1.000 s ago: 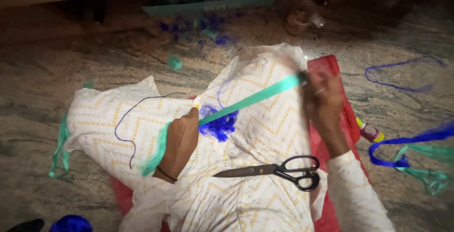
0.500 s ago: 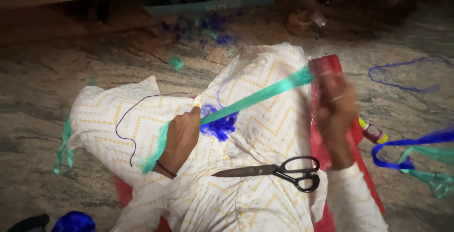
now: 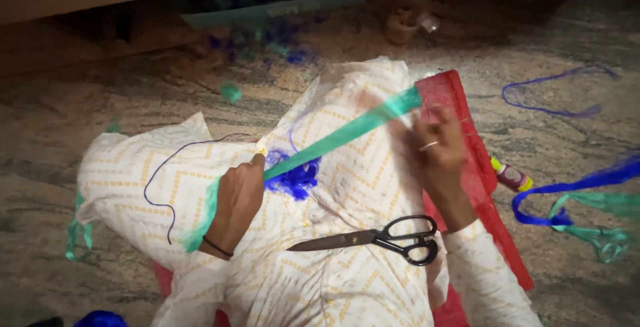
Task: Attach small tassels to the border of a purple fabric.
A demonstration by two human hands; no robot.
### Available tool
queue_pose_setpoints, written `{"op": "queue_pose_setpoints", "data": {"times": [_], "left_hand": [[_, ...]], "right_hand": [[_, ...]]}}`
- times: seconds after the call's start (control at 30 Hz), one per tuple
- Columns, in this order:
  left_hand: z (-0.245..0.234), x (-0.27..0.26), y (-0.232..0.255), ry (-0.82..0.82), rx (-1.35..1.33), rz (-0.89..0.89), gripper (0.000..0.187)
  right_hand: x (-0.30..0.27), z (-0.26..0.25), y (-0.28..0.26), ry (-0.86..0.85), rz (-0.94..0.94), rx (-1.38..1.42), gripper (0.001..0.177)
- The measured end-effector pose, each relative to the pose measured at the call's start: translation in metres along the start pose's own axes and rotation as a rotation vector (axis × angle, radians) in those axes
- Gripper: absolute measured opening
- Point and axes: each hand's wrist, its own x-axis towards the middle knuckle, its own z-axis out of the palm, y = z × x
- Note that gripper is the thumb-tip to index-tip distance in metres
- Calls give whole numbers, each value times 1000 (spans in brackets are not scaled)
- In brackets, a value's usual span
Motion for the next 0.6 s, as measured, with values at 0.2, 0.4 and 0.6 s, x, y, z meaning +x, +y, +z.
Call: {"op": "queue_pose_setpoints", "data": {"times": [0.2,0.4,0.6], "left_hand": [[-13,-13,-6,44,161,9,5],[-14,-19,-20,81,257,0,8],[-22,-24,-25,98,260,5,10]], "right_hand": [[0,22,44,-20,-6,35,41],[5,-3,2,-12,-122,-18,44],[-30,17,112,42,390,243,39]]}}
